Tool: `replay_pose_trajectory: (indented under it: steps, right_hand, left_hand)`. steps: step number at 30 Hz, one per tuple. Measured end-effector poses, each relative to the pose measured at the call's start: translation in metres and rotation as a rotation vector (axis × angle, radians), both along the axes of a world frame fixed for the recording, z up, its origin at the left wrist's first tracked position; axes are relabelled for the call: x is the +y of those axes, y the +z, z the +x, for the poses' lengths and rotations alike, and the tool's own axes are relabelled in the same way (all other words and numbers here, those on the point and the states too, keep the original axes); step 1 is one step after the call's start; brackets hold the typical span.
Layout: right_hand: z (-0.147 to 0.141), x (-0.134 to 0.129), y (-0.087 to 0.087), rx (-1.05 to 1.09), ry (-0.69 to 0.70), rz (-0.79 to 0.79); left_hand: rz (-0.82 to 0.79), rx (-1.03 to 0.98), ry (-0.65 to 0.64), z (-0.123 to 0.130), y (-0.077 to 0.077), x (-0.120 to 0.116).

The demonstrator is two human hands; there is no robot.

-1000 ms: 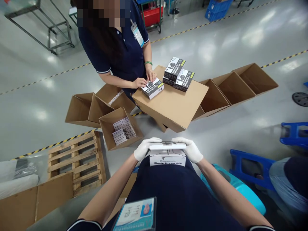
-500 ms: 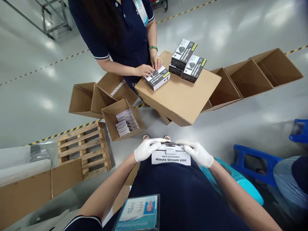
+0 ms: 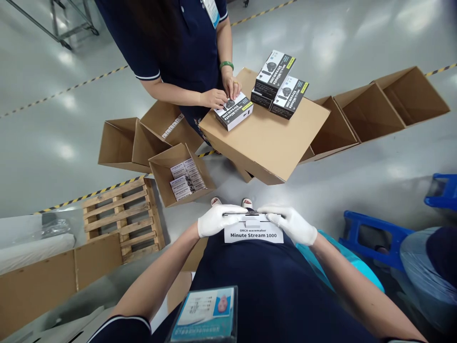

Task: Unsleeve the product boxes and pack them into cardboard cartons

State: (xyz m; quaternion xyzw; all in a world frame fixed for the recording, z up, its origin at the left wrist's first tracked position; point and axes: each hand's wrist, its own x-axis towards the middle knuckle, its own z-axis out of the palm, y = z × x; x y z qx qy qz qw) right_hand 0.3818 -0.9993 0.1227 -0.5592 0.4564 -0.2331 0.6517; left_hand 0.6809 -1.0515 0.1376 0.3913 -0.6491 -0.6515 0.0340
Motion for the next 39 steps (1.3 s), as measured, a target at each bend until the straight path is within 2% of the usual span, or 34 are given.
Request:
replay_pose_trajectory:
  steps: [5,13,17,23,26,29,36,39]
  right_hand:
    - [0.001,0.002,0.000,-0.019,-0.016,0.037]
    - [-0.002,0.009,-0.001,-0.024,0.096,-0.143]
    - [0.001,0.019,-0.004,0.146,0.124,-0.327]
    - [0.018,0.030,0.007,0.245,-0.020,-0.769]
    - [0.028,0.028,0.013,0.276,-0.010,-0.870]
    - [0.033,0.026,0.013,0.295,-0.019,-0.873]
    - [0.035,0.028,0.016,0.284,-0.046,-0.736]
    - [0.038,0.027,0.019,0.296,-0.058,-0.734]
  left_hand:
    - [-0.008,0.033,-0.012,-0.002,-0.002,0.001]
    - [-0.201,0.095,-0.178,0.003,0.001,0.012]
    - [-0.295,0.056,-0.211,0.006,-0.003,0.018]
    - [-0.311,0.033,-0.195,0.006,-0.010,0.025]
    - [-0.341,0.003,-0.206,0.004,-0.009,0.029]
    - [-0.357,-0.038,-0.192,0.003,-0.006,0.032]
    - [-0.372,0.051,-0.184,0.002,-0.005,0.029]
    - [-0.370,0.037,-0.197,0.002,-0.005,0.029]
